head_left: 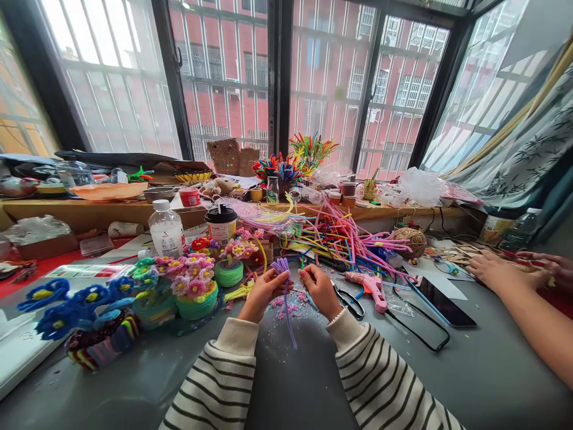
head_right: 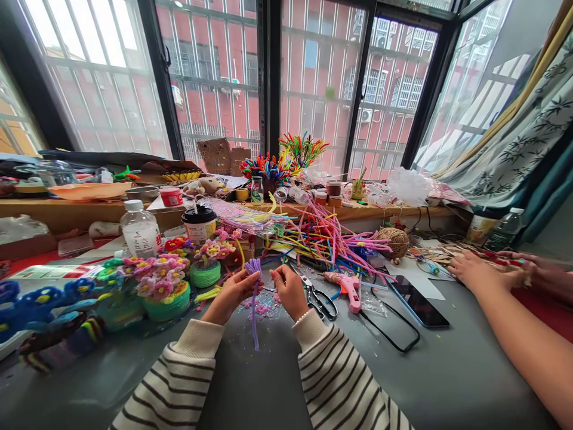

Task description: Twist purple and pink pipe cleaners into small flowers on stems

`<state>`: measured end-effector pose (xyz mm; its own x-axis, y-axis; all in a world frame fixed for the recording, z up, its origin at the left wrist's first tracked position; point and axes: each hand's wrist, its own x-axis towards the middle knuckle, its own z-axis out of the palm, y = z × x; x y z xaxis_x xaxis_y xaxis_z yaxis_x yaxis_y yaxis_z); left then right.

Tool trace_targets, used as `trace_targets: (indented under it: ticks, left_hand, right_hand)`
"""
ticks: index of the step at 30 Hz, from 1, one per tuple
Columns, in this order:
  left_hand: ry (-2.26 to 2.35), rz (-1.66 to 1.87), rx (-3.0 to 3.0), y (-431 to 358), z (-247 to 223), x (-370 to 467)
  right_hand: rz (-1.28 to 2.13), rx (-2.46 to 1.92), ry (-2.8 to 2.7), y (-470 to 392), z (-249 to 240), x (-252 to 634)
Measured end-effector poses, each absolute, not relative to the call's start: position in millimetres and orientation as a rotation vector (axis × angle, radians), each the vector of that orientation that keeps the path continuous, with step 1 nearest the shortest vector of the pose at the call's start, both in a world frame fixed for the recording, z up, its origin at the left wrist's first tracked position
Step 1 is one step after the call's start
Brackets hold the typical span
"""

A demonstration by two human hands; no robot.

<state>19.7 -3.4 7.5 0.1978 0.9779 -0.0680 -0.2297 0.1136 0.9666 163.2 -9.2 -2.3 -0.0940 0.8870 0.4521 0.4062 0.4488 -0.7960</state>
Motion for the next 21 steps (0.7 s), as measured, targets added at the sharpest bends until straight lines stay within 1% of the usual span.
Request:
trace_targets:
  ticks: [3, 5, 7, 11, 15, 21]
  left_hand:
    - [0.897, 1.148, 1.025, -2.4, 6.5, 18.9]
    - [0.883, 1.152, 1.023, -2.2, 6.3, 18.9]
    - [0.885, 1.128, 1.033, -2.6, 6.4, 19.1]
    - [0.893, 1.052, 1.084, -5.4, 7.4, 19.9]
    - [0.902, 0.959, 1.162, -9.2, 9.6, 19.9]
    - [0.948, 0.873, 1.239, -10.8, 11.0, 20.4]
  right_hand:
    - [0.451, -1.206, -1.821, -4.8, -5.5, 169.3]
    - [0.423, -1.261, -1.804, -4.2, -5.0, 171.5]
    - [0.505, -1.271, -1.735, -5.1, -2.5, 171.8]
    - [0.572, -1.149, -1.654, -7.5, 2.2, 168.0]
    - [0.721, -1.075, -1.627, -7.8, 0.5, 162.2]
    - [0.744, -1.096, -1.589, -7.7, -1.3, 160.7]
